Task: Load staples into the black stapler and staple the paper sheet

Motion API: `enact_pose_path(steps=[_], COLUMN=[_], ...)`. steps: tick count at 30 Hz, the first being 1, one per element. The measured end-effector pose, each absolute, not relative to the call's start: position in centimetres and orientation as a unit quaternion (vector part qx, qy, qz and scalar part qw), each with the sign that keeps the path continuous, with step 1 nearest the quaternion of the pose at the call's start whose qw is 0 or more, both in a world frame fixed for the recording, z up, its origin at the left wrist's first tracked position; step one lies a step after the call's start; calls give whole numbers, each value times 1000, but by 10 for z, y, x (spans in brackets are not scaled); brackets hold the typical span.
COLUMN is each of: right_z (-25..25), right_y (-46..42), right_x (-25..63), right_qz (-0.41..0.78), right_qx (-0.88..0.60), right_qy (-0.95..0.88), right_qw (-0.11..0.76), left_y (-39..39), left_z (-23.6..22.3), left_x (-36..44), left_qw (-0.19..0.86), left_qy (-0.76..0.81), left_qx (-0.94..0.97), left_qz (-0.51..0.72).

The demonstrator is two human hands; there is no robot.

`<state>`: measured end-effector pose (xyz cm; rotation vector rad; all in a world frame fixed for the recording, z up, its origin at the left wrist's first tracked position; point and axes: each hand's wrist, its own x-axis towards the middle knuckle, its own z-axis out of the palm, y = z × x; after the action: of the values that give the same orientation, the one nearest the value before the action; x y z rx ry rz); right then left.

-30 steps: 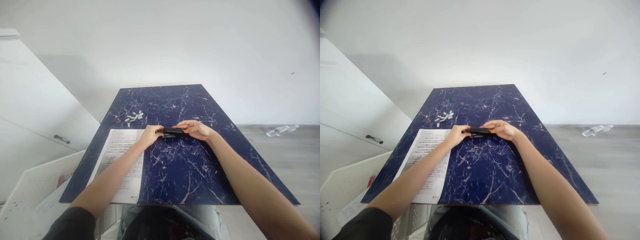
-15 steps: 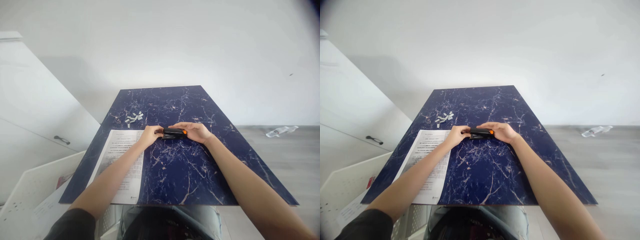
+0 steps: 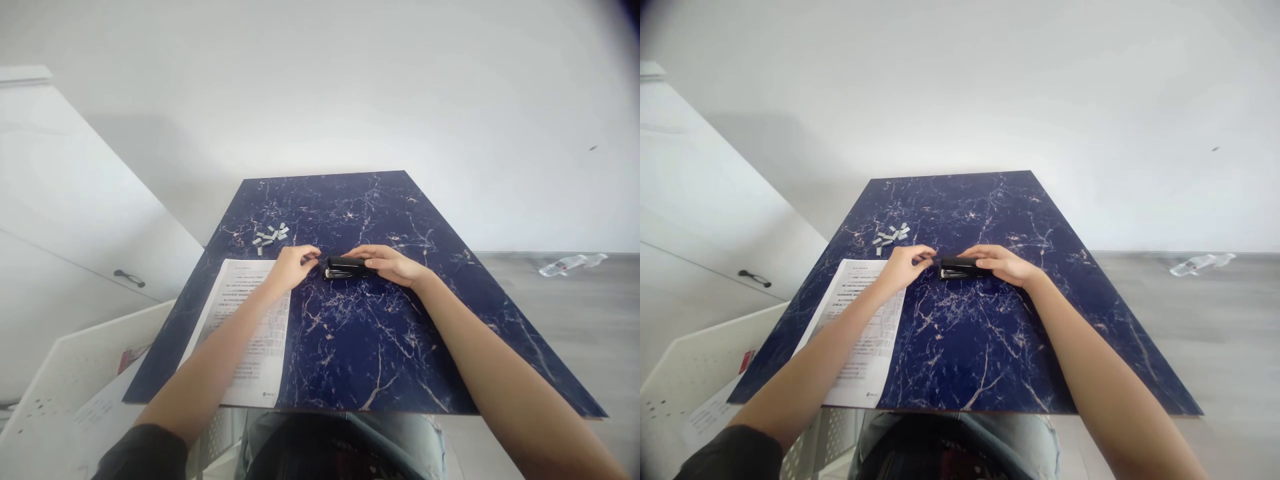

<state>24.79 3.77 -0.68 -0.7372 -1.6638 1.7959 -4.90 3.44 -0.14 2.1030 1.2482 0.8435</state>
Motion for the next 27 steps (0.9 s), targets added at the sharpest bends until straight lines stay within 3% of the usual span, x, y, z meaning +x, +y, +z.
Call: enact_pose_path(steps=[6,10,19,27], right_z=[-8,-6,-6,-11], right_y=[40,40,38,36], right_x=[247,246,239,234], right_qz=[560,499,438,343], right_qx=[-352,-377,-399,-392], right_qy=[-707,-748,-780,-826], right_qw=[249,222,200,217], left_y=[23,4,-77,-91], left_z=[50,67,20,11], left_x=[-84,-132,-194,-193], left_qw=[152,151,75,99], left_qy=[602,692,880,824], left_qx=[767,704,469,558], left_qz=[163,54,-2,28])
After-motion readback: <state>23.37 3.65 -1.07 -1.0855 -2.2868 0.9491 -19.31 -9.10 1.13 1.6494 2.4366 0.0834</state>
